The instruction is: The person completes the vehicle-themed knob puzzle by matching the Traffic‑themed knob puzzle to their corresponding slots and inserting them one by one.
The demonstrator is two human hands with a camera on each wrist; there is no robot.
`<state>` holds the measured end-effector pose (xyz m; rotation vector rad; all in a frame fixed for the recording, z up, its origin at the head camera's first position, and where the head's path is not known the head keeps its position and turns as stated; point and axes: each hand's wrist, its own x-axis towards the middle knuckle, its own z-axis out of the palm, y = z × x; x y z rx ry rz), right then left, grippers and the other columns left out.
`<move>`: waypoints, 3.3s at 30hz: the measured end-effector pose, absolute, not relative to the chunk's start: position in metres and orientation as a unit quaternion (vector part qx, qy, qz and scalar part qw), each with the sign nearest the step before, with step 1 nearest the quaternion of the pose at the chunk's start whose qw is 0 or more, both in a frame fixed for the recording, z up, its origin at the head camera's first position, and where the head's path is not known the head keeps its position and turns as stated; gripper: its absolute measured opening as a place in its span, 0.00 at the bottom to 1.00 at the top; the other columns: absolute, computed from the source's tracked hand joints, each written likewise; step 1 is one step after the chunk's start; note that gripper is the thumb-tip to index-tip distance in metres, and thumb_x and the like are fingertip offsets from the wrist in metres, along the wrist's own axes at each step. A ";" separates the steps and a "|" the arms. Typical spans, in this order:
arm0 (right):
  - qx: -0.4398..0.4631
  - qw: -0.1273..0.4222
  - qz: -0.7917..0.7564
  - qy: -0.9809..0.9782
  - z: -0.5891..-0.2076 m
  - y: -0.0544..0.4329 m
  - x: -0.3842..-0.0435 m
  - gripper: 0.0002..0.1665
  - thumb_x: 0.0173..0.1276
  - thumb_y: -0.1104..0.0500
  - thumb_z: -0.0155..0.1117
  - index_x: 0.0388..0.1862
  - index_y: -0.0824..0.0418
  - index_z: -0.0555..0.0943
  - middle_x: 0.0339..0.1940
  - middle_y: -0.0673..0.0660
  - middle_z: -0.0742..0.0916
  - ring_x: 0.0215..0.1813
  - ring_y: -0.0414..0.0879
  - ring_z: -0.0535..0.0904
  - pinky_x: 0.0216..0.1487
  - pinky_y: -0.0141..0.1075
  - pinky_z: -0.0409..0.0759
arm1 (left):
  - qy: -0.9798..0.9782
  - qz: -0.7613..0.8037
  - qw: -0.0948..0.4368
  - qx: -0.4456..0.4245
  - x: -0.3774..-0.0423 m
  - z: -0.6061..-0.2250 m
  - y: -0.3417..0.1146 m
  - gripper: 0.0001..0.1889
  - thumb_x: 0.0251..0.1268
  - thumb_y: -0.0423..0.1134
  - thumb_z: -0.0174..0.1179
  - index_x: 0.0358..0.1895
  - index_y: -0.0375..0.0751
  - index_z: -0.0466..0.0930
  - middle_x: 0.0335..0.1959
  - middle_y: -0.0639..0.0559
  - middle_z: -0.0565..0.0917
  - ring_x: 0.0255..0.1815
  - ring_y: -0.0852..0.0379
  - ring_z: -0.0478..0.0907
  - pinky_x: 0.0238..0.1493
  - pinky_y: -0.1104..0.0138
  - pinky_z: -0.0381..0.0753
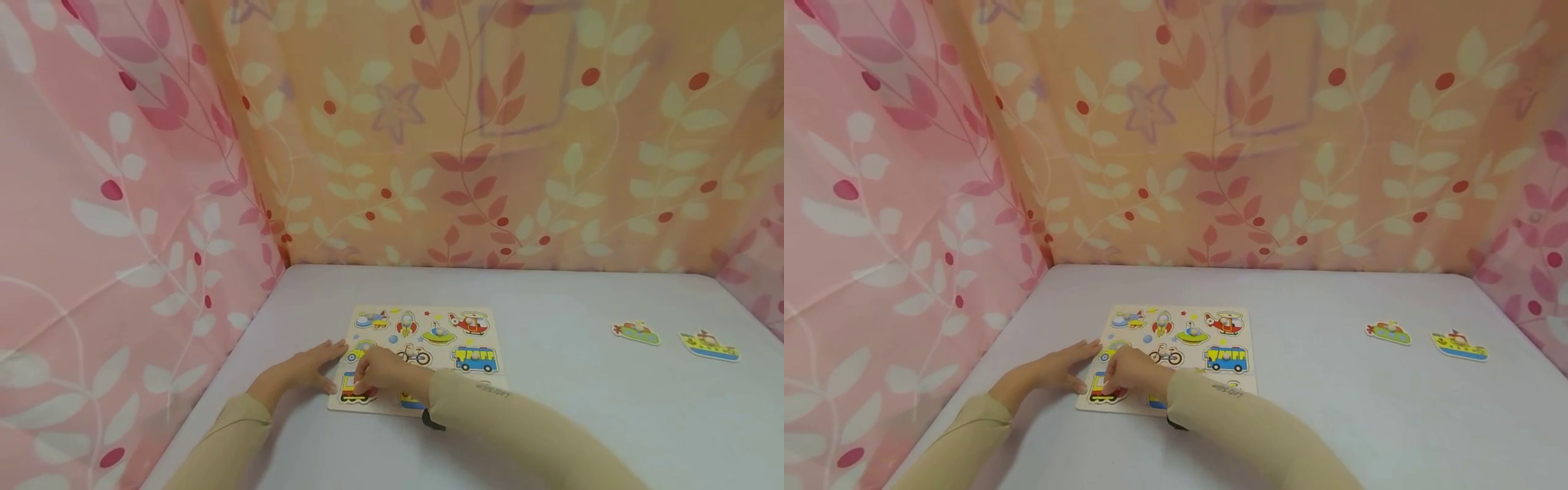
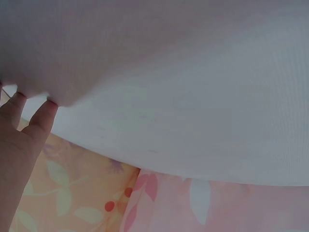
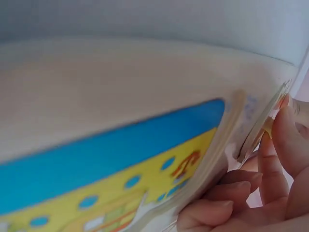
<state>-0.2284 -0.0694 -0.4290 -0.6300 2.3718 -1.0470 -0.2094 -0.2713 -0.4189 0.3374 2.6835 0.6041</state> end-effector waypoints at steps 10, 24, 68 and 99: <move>-0.209 0.240 -0.396 0.861 -0.434 -0.061 -0.231 0.03 0.57 0.58 0.75 0.30 0.55 0.88 0.34 0.48 0.84 0.37 0.43 0.75 0.41 0.37 0.73 | 0.950 0.226 0.185 0.108 -0.207 -0.425 -0.269 0.44 0.51 0.41 0.73 0.73 0.40 0.63 0.76 0.43 0.57 0.76 0.36 0.48 0.68 0.35 0.49; -0.207 0.195 -0.445 0.849 -0.418 0.032 -0.248 0.09 0.59 0.59 0.74 0.39 0.57 0.88 0.37 0.51 0.79 0.38 0.46 0.69 0.34 0.35 0.68 | 0.956 0.206 0.190 0.091 -0.205 -0.427 -0.265 0.44 0.55 0.48 0.70 0.74 0.43 0.60 0.77 0.48 0.56 0.77 0.40 0.45 0.69 0.35 0.46; -0.092 0.060 -0.389 0.915 -0.426 0.288 -0.269 0.25 0.66 0.52 0.67 0.53 0.69 0.81 0.39 0.57 0.81 0.40 0.49 0.73 0.36 0.37 0.73 | 0.961 0.197 0.176 0.079 -0.207 -0.426 -0.265 0.47 0.52 0.47 0.72 0.75 0.45 0.58 0.77 0.48 0.55 0.77 0.40 0.44 0.68 0.36 0.49; -0.100 -0.075 -0.287 0.950 -0.441 0.442 -0.295 0.24 0.67 0.51 0.66 0.51 0.70 0.79 0.55 0.78 0.76 0.54 0.65 0.68 0.46 0.61 0.66 | 0.962 0.202 0.175 0.064 -0.205 -0.430 -0.264 0.47 0.52 0.47 0.72 0.76 0.49 0.58 0.77 0.47 0.55 0.77 0.40 0.45 0.68 0.35 0.48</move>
